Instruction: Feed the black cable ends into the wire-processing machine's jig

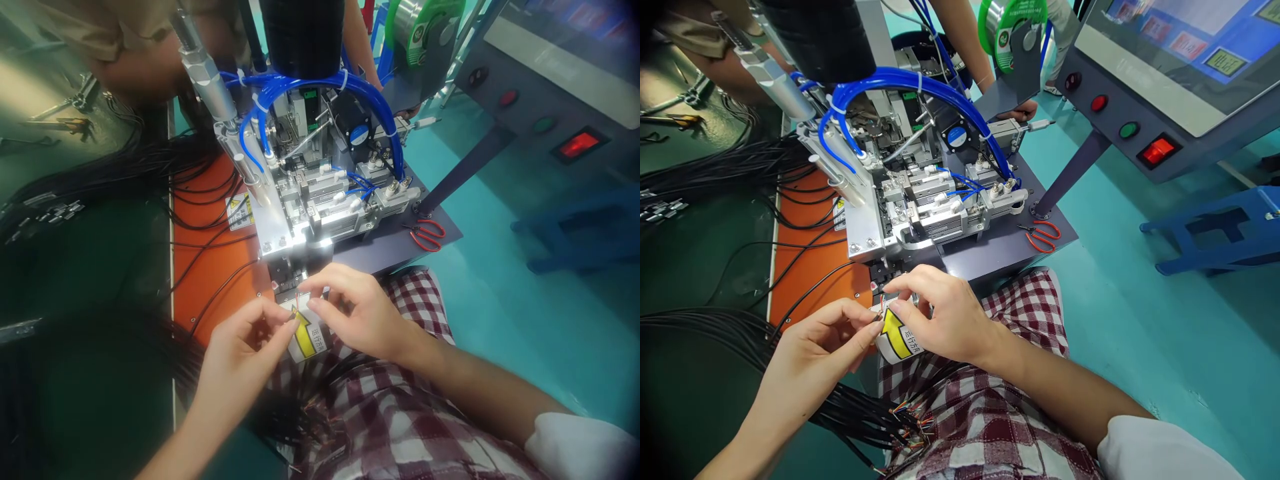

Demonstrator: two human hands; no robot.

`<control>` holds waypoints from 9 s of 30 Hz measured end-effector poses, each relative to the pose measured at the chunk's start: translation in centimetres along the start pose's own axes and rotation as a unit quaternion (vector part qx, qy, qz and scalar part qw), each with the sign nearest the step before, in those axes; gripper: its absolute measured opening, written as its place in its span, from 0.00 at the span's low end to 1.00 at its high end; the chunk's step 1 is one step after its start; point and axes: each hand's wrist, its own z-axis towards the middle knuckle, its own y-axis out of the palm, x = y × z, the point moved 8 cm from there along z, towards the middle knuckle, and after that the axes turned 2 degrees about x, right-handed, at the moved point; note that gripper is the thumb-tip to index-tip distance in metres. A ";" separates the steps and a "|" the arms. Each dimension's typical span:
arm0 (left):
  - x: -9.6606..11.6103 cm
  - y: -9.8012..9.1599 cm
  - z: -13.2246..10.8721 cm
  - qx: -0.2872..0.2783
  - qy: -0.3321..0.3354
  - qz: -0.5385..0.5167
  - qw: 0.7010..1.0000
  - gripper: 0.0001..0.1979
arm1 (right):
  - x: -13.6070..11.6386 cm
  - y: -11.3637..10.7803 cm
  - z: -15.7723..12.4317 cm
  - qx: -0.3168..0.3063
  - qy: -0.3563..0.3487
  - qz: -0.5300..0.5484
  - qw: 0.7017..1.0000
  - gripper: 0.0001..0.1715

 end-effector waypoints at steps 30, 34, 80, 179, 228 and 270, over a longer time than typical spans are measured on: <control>1.3 0.0 -1.7 0.082 0.156 0.129 0.976 0.05 | 1.4 1.1 -1.7 0.037 0.094 0.032 0.994 0.02; 0.8 0.0 -1.5 0.064 0.120 0.102 0.986 0.08 | -0.8 -0.2 -1.7 0.079 -0.040 -0.043 0.995 0.08; -1.1 0.6 -0.4 -0.006 0.005 -0.093 0.996 0.13 | 2.7 4.8 -1.8 -0.057 0.329 0.431 0.838 0.16; -2.6 0.0 -0.1 0.119 -0.300 -0.505 0.800 0.07 | 2.1 3.1 -1.1 -0.030 0.296 0.354 0.887 0.10; -4.1 0.8 -0.4 0.006 -0.190 -0.190 0.963 0.19 | 1.4 3.0 -1.4 0.001 0.140 0.016 0.990 0.09; -1.9 2.3 1.9 -0.071 -0.214 -0.254 0.941 0.16 | 3.6 1.9 1.0 -0.012 0.176 0.196 0.965 0.07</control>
